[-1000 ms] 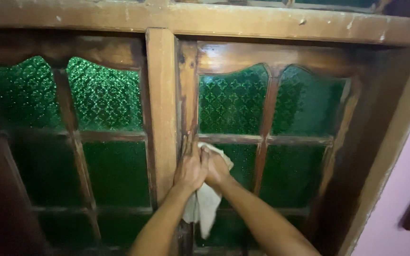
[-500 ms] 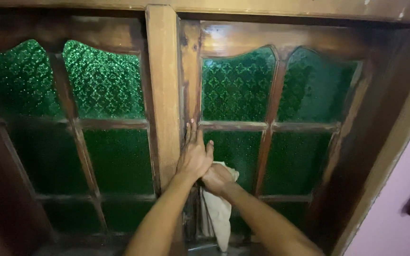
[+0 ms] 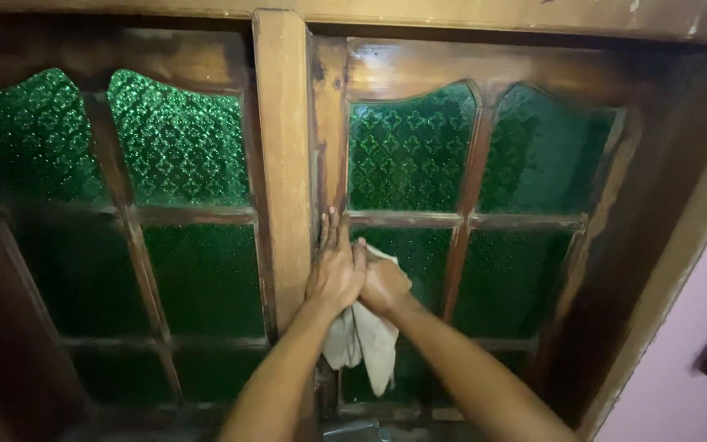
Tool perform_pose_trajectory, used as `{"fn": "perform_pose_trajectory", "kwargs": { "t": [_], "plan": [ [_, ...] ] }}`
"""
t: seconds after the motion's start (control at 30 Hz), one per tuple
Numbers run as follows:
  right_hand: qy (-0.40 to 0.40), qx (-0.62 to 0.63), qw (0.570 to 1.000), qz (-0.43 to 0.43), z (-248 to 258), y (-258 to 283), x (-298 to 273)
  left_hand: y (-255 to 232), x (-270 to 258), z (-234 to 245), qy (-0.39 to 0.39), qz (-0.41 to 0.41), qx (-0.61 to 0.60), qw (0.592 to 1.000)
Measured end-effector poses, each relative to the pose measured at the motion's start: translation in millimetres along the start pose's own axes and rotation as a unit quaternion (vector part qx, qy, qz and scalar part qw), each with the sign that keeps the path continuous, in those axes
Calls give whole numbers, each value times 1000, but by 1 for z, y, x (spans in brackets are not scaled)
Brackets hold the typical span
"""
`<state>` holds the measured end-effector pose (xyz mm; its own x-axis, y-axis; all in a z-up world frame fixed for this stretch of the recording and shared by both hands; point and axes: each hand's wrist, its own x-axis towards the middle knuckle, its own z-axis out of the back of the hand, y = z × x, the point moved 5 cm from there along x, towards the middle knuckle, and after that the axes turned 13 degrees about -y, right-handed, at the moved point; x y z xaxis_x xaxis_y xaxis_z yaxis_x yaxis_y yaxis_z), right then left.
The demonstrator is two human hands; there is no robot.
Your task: Clean the glass panes and wooden frame of a window using a cloth.
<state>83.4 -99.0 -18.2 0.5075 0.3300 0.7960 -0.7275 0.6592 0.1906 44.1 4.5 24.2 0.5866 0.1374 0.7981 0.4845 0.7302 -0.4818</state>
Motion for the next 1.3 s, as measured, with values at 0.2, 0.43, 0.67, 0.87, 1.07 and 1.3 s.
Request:
{"fn": "perform_pose_trajectory", "kwargs": {
  "t": [0.2, 0.43, 0.67, 0.87, 1.07, 1.3],
  "plan": [
    [70, -72, 991, 88, -35, -29, -40, -2, 0, -1, 26, -8, 33, 999],
    [-202, -127, 967, 88, 80, 23, 22, 5, -3, -13, -2, -54, 65, 996],
    [-151, -205, 960, 116, 91, -16, 31, -1, -4, -11, 26, -66, 89, 993],
    [-206, -261, 937, 110, 129, -69, -1, 6, -8, -21, 25, -69, 139, 988],
    [-137, -228, 964, 15, 176, -80, -38, -10, -6, -12, 67, -25, 166, 984],
    [-140, -137, 978, -69, 189, -93, -125, -19, -65, -25, 101, -57, 300, 947]
  ]
}}
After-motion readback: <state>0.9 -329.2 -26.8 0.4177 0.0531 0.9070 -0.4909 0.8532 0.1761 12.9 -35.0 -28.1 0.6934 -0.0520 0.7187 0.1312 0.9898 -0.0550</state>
